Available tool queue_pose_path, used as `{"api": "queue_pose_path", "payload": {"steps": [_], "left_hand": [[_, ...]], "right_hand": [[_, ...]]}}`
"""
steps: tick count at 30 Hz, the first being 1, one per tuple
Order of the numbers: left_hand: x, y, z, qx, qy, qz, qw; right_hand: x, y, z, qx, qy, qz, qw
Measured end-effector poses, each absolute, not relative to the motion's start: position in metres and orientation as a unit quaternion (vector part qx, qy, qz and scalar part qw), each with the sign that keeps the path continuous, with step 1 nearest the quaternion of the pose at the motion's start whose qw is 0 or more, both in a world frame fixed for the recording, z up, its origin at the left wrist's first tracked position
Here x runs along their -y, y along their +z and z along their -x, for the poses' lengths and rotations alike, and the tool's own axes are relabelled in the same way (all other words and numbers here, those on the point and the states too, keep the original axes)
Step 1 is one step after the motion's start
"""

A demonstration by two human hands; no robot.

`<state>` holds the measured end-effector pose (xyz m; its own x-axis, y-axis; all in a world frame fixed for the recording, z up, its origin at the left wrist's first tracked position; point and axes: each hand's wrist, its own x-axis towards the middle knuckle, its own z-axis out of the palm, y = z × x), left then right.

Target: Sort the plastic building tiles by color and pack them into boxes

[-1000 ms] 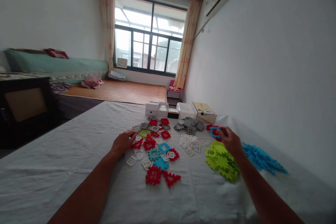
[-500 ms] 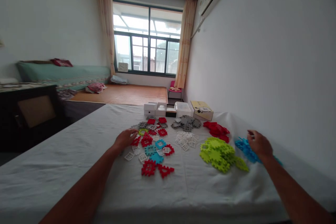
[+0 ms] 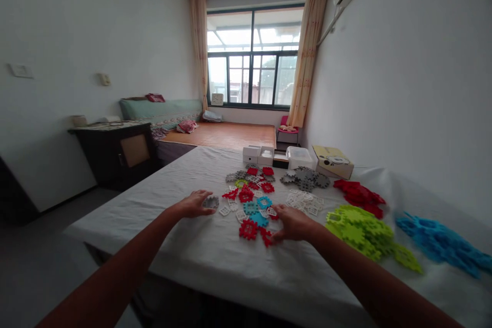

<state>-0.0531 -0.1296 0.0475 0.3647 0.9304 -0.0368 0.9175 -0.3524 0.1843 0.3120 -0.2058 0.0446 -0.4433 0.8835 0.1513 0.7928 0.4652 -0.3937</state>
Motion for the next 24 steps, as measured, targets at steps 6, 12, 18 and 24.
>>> {"api": "queue_pose_path", "payload": {"steps": [6,12,18,24], "left_hand": [[0.147,0.016,0.034,-0.546,0.111,-0.826,0.087],[0.122,0.019,0.001,-0.507,0.157,-0.846,0.052],[0.056,0.043,-0.044,-0.504,0.125,-0.854,0.043],[-0.018,0.043,-0.126,-0.452,0.070,-0.887,0.058]], "right_hand": [[0.166,0.032,-0.277,0.825,0.147,0.485,0.249],[0.159,0.026,-0.272,0.793,0.134,0.479,0.351],[0.157,0.018,-0.285,0.762,0.174,0.492,0.384],[0.158,0.021,-0.290,0.769,0.203,0.497,0.347]]}}
